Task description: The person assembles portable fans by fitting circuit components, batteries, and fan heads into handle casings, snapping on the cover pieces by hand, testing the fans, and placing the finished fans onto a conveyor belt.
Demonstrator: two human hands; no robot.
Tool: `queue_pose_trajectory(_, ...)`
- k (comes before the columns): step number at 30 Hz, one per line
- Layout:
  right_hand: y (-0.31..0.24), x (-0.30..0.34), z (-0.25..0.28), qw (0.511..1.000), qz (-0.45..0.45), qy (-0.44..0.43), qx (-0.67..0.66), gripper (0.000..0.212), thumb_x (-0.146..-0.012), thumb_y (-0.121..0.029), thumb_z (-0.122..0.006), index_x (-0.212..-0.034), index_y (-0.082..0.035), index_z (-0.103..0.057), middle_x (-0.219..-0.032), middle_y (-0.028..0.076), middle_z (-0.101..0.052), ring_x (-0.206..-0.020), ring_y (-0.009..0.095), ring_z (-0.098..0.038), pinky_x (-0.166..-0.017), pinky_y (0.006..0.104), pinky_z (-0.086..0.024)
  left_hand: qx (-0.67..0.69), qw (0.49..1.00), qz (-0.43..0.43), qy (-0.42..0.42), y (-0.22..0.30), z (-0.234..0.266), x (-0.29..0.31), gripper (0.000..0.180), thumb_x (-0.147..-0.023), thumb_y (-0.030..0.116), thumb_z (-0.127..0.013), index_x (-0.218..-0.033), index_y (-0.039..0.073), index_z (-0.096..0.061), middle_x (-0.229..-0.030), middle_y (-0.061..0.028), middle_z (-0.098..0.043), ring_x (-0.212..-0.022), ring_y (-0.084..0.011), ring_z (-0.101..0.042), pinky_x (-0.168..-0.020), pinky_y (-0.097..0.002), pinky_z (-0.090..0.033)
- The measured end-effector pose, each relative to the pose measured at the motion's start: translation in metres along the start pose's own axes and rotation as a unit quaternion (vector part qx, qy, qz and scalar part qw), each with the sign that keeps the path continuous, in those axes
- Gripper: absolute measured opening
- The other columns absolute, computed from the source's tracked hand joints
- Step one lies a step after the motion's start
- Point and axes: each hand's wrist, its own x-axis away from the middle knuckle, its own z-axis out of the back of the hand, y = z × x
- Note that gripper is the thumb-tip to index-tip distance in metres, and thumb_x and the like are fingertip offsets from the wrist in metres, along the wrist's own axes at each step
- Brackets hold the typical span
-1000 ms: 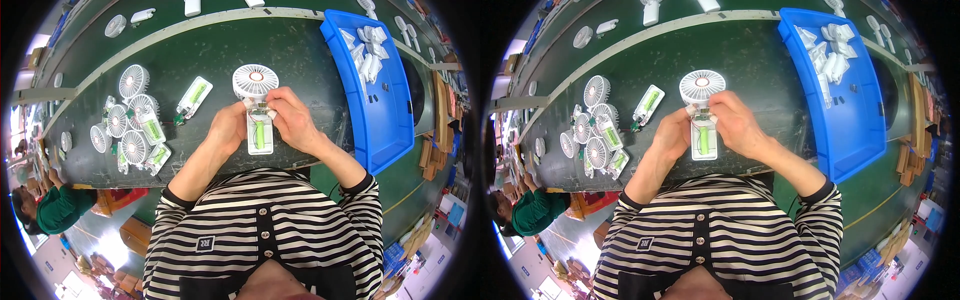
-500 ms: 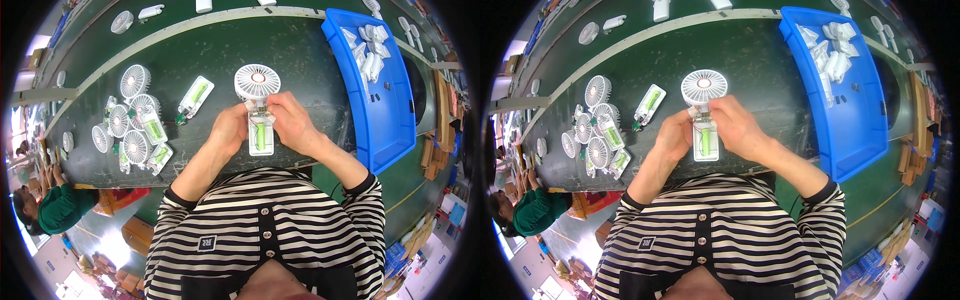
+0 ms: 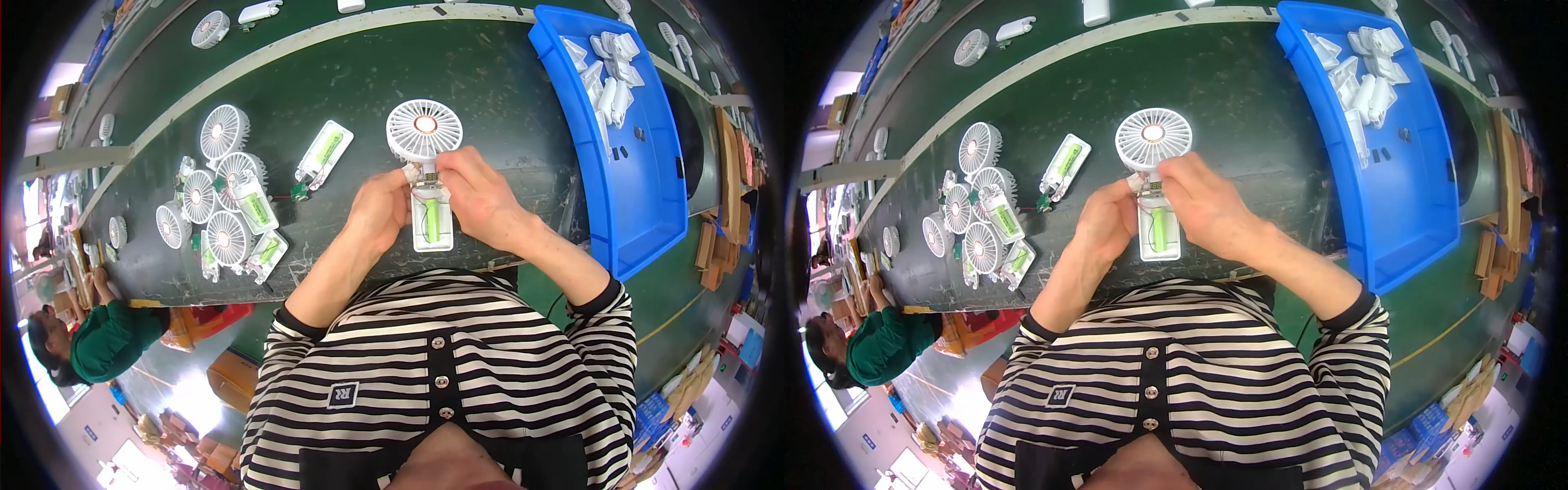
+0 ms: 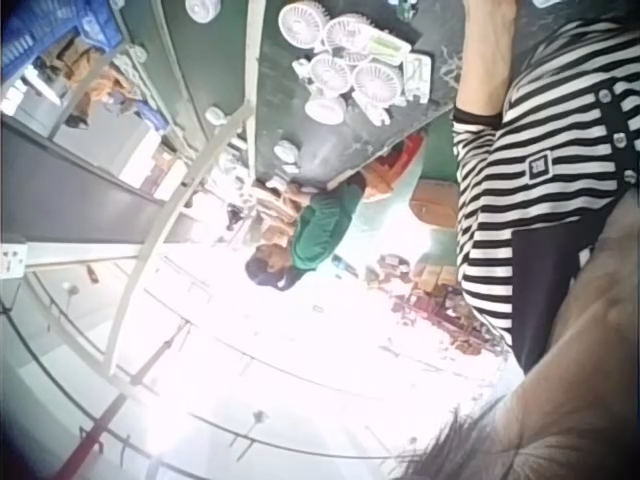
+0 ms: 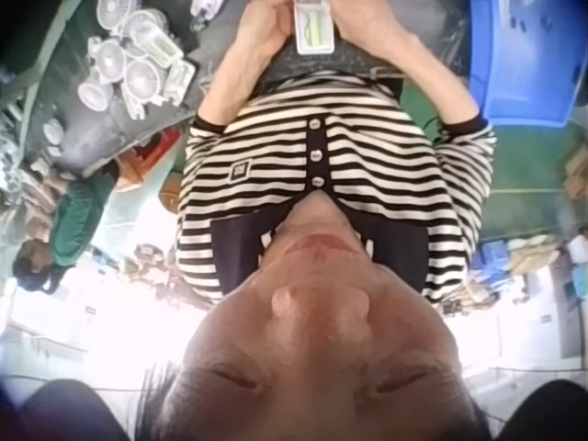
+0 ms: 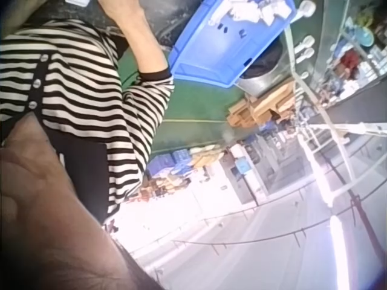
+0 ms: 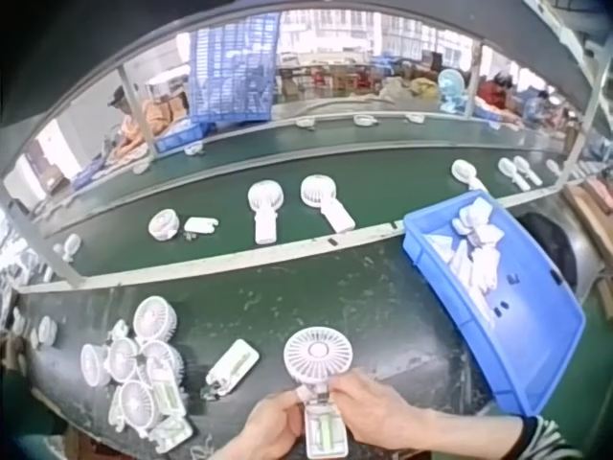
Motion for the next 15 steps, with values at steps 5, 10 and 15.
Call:
queue_pose_trajectory(5, -0.0018, -0.0022, 0.0023, 0.999, 0.01, -0.026, 0.033, 0.017, -0.063, 0.0, -0.053, -0.079, 0.004, -0.051, -0.096, 0.012, -0.047, -0.087, 0.027, -0.049, -0.067, 0.0334, -0.047, 0.031, 0.999, -0.006, -0.018, 0.0046, -0.0023, 0.0047, 0.029, -0.088, 0.02, -0.046, -0.101, -0.004, -0.054, -0.094, -0.0112, -0.059, -0.082, -0.0182, -0.059, -0.072, -0.0312, -0.049)
queue_pose_trajectory(10, -0.0032, -0.0037, 0.0034, 0.999, 0.019, -0.032, 0.038, 0.016, -0.064, -0.002, -0.053, -0.078, 0.004, -0.051, -0.095, 0.011, -0.047, -0.086, 0.027, -0.048, -0.068, 0.0341, -0.046, -0.092, 0.995, -0.004, -0.044, 0.0003, 0.0062, 0.0004, 0.025, -0.081, 0.013, -0.056, -0.1, -0.003, -0.058, -0.088, -0.0092, -0.062, -0.076, -0.0168, -0.061, -0.069, -0.0302, -0.051)
queue_pose_trajectory(15, -0.0015, -0.0003, 0.0013, 0.999, 0.004, -0.043, 0.031, 0.015, -0.064, -0.005, -0.053, -0.077, 0.003, -0.051, -0.095, 0.012, -0.047, -0.085, 0.026, -0.047, -0.068, 0.0354, -0.044, -0.124, 0.992, -0.005, -0.035, -0.0029, 0.0049, 0.0004, 0.023, -0.08, 0.01, -0.059, -0.099, -0.003, -0.059, -0.087, -0.0078, -0.063, -0.076, -0.0153, -0.061, -0.068, -0.0285, -0.051)
